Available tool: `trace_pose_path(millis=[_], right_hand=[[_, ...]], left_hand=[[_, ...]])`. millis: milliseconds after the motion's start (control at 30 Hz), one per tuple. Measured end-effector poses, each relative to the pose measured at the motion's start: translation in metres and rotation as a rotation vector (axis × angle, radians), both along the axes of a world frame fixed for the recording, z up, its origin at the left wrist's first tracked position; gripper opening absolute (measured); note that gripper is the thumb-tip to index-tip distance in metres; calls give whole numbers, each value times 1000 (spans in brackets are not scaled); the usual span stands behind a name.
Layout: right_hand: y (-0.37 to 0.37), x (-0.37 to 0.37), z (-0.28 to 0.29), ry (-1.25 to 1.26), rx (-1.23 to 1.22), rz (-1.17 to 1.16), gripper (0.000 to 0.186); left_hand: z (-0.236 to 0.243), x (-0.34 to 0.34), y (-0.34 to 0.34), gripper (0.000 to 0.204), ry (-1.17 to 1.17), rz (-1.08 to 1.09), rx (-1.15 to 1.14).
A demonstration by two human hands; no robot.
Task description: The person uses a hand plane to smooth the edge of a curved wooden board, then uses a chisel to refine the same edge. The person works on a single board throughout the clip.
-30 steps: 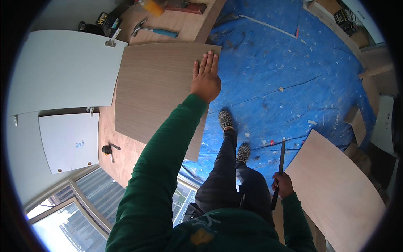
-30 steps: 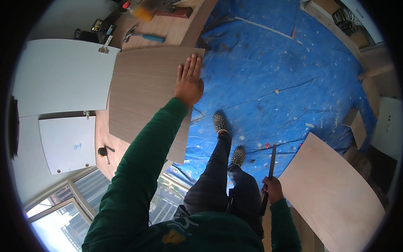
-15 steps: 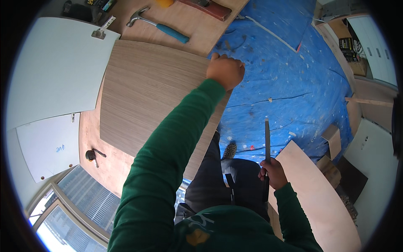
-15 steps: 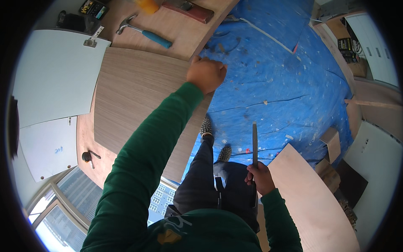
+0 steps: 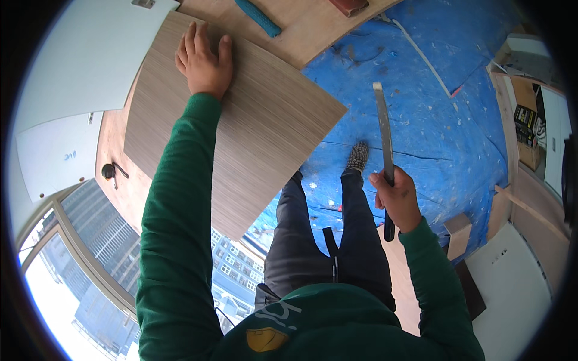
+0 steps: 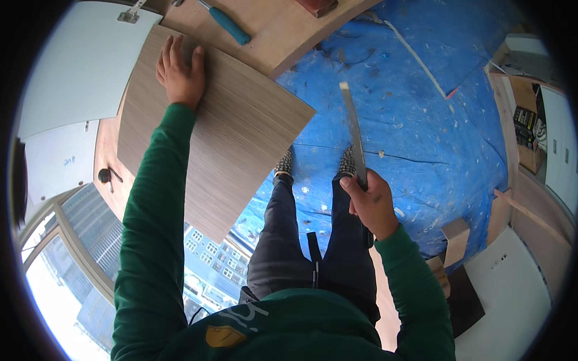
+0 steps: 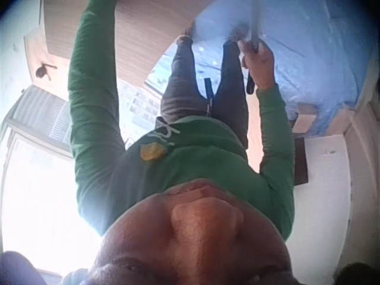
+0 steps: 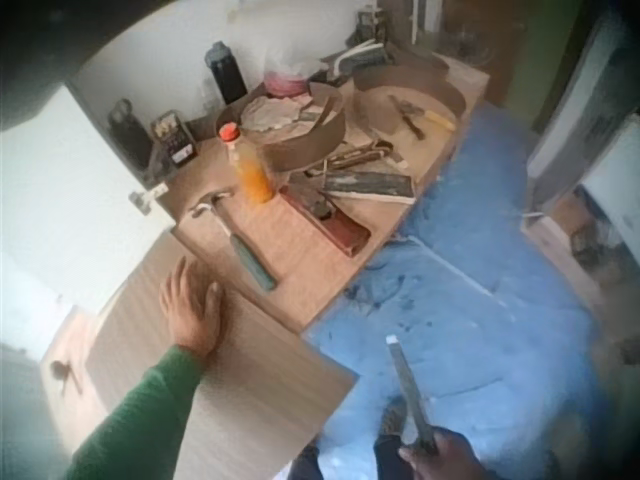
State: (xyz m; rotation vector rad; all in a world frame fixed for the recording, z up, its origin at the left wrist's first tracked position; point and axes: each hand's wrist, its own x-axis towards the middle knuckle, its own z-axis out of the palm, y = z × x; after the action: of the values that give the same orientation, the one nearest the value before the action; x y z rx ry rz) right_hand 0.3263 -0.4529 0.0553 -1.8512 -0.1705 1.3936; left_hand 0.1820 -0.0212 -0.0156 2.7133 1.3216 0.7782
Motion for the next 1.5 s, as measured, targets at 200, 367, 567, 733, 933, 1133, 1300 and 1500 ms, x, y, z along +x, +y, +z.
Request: trace_pose_path(millis=[200, 367, 567, 733, 933, 1133, 1300, 1500], right_hand=[[18, 20, -20, -118, 180, 77, 37], [42, 21, -27, -79, 237, 15, 41], [70, 27, -32, -140, 184, 117, 37], [71, 39, -8, -97, 114, 243, 44], [83, 47, 9, -157, 28, 434, 45], [96, 55, -7, -197, -75, 402, 42], [85, 47, -12, -227, 76, 228, 27], [86, 36, -23, -38, 167, 124, 25]], left_hand=[[2, 7, 1, 69, 76, 21, -42], [11, 10, -7, 64, 180, 82, -214], [6, 8, -2, 65, 172, 70, -184], [4, 6, -1, 65, 169, 63, -174], [4, 6, -2, 66, 182, 67, -167], [7, 9, -4, 67, 199, 106, -202], [4, 8, -2, 66, 194, 95, -176], [-1, 4, 1, 64, 151, 46, -102]])
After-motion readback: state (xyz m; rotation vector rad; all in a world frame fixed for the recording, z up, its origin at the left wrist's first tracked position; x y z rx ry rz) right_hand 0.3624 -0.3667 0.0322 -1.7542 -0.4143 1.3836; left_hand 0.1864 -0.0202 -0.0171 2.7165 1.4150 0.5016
